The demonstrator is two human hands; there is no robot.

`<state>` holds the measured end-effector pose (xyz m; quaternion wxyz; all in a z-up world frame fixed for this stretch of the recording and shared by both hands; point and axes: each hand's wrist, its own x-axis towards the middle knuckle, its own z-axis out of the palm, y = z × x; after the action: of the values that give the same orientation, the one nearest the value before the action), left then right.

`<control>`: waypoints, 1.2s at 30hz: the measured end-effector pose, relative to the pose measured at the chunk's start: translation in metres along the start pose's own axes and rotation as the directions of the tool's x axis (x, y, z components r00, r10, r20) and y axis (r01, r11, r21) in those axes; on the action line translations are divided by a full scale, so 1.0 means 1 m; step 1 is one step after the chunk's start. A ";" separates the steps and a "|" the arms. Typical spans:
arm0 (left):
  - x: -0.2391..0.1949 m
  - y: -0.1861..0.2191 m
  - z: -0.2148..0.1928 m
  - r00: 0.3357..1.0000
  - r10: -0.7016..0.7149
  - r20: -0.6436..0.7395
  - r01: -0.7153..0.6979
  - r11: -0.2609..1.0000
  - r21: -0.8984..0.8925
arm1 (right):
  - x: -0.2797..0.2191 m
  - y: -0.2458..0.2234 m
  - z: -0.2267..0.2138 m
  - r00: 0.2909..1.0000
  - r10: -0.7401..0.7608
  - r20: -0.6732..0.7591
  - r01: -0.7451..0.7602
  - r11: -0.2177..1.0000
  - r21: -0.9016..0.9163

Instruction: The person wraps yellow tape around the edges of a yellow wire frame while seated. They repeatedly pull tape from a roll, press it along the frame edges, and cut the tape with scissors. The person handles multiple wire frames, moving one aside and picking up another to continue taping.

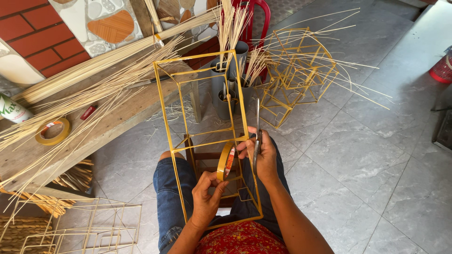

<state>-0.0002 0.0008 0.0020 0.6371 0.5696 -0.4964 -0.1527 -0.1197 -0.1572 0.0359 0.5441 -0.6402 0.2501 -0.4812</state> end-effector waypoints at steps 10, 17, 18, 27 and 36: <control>0.000 0.000 0.000 1.000 -0.001 -0.004 0.001 1.000 0.012 | 0.000 0.000 0.000 1.000 0.008 -0.002 -0.008 1.000 0.000; -0.001 -0.003 0.001 1.000 -0.013 0.006 0.013 1.000 0.021 | -0.001 -0.001 0.000 1.000 -0.019 -0.004 0.019 0.999 -0.049; -0.001 -0.003 0.001 1.000 -0.010 0.007 0.009 1.000 0.011 | 0.000 -0.001 0.000 1.000 -0.017 -0.006 0.017 0.998 -0.054; -0.001 -0.003 0.001 0.999 -0.042 0.014 0.042 0.999 -0.004 | 0.000 -0.001 0.000 1.000 -0.012 -0.005 0.011 0.999 -0.036; -0.001 -0.003 0.001 1.000 -0.021 0.012 0.021 1.000 0.006 | 0.000 0.000 0.000 1.000 -0.010 -0.007 0.010 0.999 -0.037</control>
<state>-0.0002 0.0000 -0.0006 0.6309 0.5757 -0.4946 -0.1611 -0.1197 -0.1573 0.0363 0.5288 -0.6498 0.2578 -0.4813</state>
